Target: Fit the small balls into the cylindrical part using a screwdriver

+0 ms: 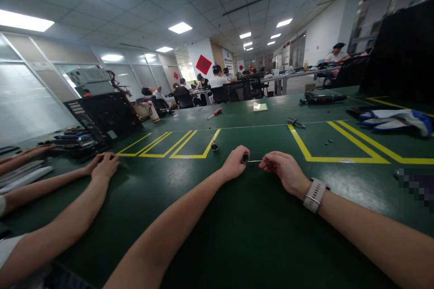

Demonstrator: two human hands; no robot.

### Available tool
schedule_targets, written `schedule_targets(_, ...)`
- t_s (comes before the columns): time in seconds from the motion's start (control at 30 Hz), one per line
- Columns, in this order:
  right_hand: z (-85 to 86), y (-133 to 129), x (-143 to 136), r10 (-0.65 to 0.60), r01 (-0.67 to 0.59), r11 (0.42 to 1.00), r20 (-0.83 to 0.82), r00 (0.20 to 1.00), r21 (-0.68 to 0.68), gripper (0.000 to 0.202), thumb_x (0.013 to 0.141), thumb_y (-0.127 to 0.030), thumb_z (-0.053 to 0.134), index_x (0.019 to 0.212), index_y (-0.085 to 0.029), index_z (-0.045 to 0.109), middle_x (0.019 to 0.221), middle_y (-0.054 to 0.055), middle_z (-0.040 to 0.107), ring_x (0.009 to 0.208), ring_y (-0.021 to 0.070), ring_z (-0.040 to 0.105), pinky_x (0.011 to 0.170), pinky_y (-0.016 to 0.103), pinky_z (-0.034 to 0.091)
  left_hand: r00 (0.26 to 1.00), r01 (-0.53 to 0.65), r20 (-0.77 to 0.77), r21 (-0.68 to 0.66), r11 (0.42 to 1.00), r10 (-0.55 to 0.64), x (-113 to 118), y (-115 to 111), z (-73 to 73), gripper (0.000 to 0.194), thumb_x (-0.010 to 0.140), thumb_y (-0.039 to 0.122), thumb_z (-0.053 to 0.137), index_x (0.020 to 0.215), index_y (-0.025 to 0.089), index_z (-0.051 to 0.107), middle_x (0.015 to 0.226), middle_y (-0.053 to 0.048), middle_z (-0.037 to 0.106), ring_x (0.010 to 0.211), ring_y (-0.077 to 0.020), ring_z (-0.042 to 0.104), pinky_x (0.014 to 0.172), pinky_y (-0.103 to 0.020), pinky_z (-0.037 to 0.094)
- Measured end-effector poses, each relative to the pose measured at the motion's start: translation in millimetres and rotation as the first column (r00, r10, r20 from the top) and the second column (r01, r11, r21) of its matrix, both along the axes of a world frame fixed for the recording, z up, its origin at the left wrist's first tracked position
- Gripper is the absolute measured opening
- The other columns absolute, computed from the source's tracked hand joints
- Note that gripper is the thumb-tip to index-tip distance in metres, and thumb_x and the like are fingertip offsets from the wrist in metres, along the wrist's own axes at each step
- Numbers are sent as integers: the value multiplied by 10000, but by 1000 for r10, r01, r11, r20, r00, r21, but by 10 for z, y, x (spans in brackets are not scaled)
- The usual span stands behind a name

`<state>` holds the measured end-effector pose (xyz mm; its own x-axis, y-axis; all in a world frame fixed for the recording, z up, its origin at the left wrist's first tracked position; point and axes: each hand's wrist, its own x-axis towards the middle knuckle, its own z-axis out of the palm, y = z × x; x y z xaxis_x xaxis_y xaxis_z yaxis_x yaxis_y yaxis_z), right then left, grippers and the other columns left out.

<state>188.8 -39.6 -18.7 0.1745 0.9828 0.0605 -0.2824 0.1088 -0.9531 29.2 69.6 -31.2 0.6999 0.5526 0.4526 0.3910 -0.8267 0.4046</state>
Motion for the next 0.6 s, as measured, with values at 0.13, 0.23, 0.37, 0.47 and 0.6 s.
schedule_targets(0.13,-33,14,6,-92,90,995,43,995,37,124,662,-296,603,596,-191,603,578,33,635,586,165,552,607,320,413,999,-50,0,-16,999,50,-2,2,-13,244,648,6,459,831,161,503,841,-11,504,781,-147,480,689,-277,405)
schedule_targets(0.23,-61,37,23,-167,163,985,78,983,53,114,661,-281,591,585,-196,593,569,29,622,581,167,548,594,319,409,997,-80,11,-35,996,81,0,9,-24,260,646,6,462,849,161,507,858,-16,513,799,-152,488,703,-282,415)
schedule_targets(0.37,-79,59,36,-259,255,966,119,959,48,116,681,-302,572,629,-200,585,611,36,622,605,172,548,595,322,409,998,-67,15,-47,997,67,7,8,-11,250,637,24,496,846,161,502,839,-10,516,788,-154,494,699,-281,421)
schedule_targets(0.47,-105,78,36,-298,294,955,176,938,46,149,686,-347,588,689,-198,596,689,48,637,657,184,554,599,324,407,999,-35,31,-55,998,37,9,-12,15,261,623,32,520,850,159,503,839,-11,521,789,-155,502,704,-280,427)
schedule_targets(0.6,-155,111,44,-312,302,950,292,904,81,208,673,-378,621,790,-206,620,801,47,638,752,206,556,630,332,406,999,6,34,-59,998,-4,8,-39,35,250,628,50,534,851,160,511,834,-10,526,786,-158,508,713,-288,428)
